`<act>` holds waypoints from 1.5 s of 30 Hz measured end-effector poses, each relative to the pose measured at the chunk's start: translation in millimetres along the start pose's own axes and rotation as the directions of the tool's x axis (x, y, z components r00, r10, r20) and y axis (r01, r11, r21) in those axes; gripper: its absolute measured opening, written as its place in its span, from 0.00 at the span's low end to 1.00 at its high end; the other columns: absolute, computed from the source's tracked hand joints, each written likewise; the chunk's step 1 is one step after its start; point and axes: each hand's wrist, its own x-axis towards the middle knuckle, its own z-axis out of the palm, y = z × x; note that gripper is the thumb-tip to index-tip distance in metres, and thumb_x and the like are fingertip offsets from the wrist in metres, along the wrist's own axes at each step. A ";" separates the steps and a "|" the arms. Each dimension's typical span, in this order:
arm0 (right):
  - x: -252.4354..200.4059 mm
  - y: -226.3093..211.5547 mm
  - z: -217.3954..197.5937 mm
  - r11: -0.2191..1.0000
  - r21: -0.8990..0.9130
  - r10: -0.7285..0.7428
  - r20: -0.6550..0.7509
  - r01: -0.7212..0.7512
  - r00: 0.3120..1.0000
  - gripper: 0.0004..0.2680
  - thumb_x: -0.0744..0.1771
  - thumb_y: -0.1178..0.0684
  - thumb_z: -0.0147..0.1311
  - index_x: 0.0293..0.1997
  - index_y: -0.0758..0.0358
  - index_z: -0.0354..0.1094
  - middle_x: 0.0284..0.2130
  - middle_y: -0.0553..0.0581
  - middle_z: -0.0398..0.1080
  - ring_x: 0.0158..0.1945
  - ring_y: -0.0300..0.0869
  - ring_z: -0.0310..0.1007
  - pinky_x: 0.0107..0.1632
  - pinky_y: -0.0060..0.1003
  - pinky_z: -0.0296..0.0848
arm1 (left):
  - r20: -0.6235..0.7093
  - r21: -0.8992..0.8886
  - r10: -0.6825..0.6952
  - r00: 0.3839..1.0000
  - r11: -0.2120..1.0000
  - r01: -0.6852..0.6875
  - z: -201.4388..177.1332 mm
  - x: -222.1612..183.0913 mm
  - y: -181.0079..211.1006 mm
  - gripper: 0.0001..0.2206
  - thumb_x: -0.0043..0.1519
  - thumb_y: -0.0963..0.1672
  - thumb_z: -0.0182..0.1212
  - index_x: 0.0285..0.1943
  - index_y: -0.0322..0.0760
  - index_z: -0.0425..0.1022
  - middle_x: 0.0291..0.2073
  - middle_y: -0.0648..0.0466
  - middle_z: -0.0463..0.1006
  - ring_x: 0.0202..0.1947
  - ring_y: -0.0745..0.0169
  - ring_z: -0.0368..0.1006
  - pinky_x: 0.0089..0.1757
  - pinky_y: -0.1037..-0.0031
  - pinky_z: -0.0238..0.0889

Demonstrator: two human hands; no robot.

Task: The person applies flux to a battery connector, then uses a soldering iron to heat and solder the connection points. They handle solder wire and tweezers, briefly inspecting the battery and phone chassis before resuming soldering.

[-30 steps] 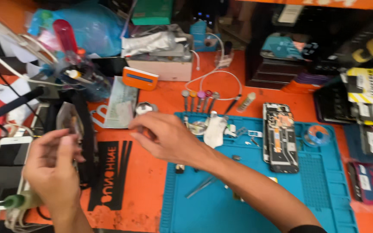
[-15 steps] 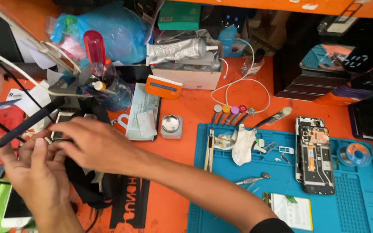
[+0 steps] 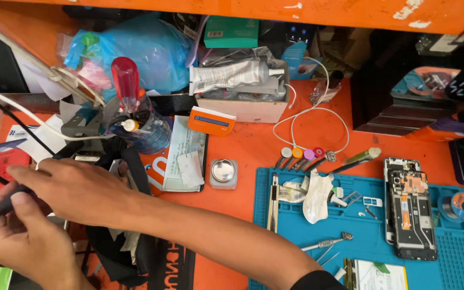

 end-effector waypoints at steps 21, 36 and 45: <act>-25.7 -26.1 -25.6 0.997 -0.038 0.066 0.079 -0.063 0.995 0.18 0.68 0.43 0.38 0.67 0.48 0.55 0.49 0.58 0.72 0.59 0.60 0.77 0.48 0.57 0.74 | -0.107 0.028 -0.068 0.992 0.997 0.071 3.3 -16.4 49.1 0.19 0.88 0.38 0.42 0.67 -0.01 0.71 0.48 0.22 0.78 0.48 0.34 0.77 0.48 0.57 0.70; -151.7 -76.0 -63.3 0.834 -0.534 -0.417 -0.447 0.137 0.791 0.07 0.75 0.56 0.50 0.57 0.57 0.73 0.28 0.48 0.67 0.32 0.47 0.72 0.33 0.40 0.62 | -0.077 -0.072 0.010 0.997 0.997 -0.016 -9.7 -73.6 139.5 0.17 0.82 0.39 0.40 0.72 0.08 0.53 0.53 0.26 0.65 0.49 0.37 0.64 0.55 0.58 0.57; -247.4 -109.7 -115.1 0.873 -0.482 -0.390 -0.589 0.080 0.708 0.17 0.77 0.45 0.40 0.64 0.70 0.72 0.29 0.53 0.70 0.31 0.48 0.73 0.37 0.42 0.70 | -0.277 -0.927 -0.193 0.941 0.311 -0.209 20.6 -194.0 44.2 0.16 0.79 0.36 0.29 0.70 0.16 0.59 0.63 0.41 0.64 0.61 0.57 0.59 0.66 0.70 0.48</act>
